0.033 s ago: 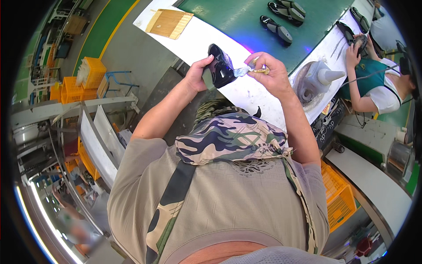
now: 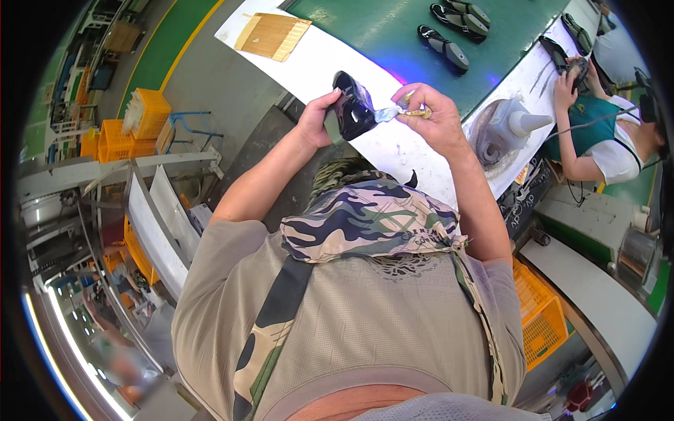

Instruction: Applying liquid to shoe soles using a brush and inspecting them under UV light on an industrial assembly line.

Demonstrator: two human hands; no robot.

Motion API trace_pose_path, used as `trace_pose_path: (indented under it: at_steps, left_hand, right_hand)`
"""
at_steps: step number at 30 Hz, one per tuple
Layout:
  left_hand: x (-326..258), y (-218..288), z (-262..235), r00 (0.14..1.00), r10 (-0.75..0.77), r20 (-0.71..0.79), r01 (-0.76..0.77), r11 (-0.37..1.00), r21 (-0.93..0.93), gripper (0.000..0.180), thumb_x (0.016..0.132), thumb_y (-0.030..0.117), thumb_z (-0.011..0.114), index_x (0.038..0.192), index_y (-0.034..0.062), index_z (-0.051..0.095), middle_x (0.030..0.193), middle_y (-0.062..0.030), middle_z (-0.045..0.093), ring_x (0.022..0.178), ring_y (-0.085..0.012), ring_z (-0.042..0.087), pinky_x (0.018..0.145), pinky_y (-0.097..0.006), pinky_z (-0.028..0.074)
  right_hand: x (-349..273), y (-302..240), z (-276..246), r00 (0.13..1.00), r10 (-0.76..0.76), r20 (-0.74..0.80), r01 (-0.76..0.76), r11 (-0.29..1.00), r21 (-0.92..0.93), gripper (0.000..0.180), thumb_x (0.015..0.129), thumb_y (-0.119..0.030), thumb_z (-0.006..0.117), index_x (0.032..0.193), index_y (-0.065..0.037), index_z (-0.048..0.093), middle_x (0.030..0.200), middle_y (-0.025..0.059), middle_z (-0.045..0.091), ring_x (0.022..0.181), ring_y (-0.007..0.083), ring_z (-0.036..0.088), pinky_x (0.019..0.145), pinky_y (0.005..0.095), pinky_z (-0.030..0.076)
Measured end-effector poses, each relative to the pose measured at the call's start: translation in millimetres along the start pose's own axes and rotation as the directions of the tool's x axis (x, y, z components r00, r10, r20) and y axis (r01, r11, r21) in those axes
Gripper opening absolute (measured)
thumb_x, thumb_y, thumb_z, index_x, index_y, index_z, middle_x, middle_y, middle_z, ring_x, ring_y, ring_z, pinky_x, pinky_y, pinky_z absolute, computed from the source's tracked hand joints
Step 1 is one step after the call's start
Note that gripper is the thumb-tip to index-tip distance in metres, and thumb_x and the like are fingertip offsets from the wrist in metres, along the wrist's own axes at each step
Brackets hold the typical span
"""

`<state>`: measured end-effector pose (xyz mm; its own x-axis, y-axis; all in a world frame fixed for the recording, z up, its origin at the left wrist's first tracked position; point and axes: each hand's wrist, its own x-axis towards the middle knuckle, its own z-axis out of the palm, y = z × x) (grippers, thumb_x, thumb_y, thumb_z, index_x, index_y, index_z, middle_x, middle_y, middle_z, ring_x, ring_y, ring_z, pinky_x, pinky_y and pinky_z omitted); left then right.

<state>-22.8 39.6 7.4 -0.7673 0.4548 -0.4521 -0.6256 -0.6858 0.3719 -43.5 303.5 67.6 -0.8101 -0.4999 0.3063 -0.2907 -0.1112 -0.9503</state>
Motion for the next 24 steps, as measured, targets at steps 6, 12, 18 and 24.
trace_pose_path:
  at_steps: [6,12,18,24]
  left_hand:
    - [-8.6,-4.9,-21.5,0.974,0.099,0.203,-0.057,0.978,-0.203,0.050,0.092,0.034,0.055,0.130,0.0014,0.051,0.124,-0.0165,0.061,0.112,-0.0297,0.061,0.103,-0.045,0.045]
    - [-19.7,-4.7,-33.5,0.945,0.186,0.270,-0.088,0.937,-0.338,0.052,0.091,0.035,0.058,0.129,0.0008,0.052,0.124,-0.0164,0.061,0.112,-0.0296,0.061,0.104,-0.045,0.045]
    - [-44.5,-4.2,-29.0,0.941,0.335,0.037,-0.306,0.895,-0.325,0.044,0.089,0.029,0.060,0.122,-0.0003,0.058,0.112,-0.0168,0.067,0.102,-0.0299,0.067,0.101,-0.045,0.048]
    - [-119.7,11.6,-27.0,0.780,0.621,0.072,-0.604,0.779,-0.168,0.044,0.086,0.025,0.062,0.121,-0.0009,0.057,0.113,-0.0160,0.067,0.102,-0.0286,0.066,0.098,-0.043,0.050]
  right_hand:
    - [9.0,15.2,8.1,1.000,0.028,0.004,-0.028,0.999,0.043,0.025,0.078,0.003,0.072,0.079,-0.007,0.049,0.103,0.0109,0.063,0.091,0.0131,0.055,0.080,0.0274,0.045]
    - [26.4,16.9,32.0,1.000,0.017,0.010,-0.018,0.992,0.126,0.026,0.076,0.004,0.072,0.079,-0.007,0.048,0.102,0.0140,0.063,0.091,0.0148,0.056,0.079,0.0277,0.045]
    - [34.5,38.6,48.4,1.000,0.004,-0.010,-0.003,0.999,0.047,0.027,0.075,0.004,0.073,0.077,-0.006,0.048,0.099,0.0152,0.065,0.092,0.0184,0.060,0.081,0.0289,0.047]
    - [26.5,81.0,52.2,0.995,0.093,0.039,-0.100,0.944,0.315,0.026,0.076,0.010,0.069,0.081,-0.005,0.048,0.100,0.0153,0.063,0.089,0.0188,0.059,0.084,0.0298,0.047]
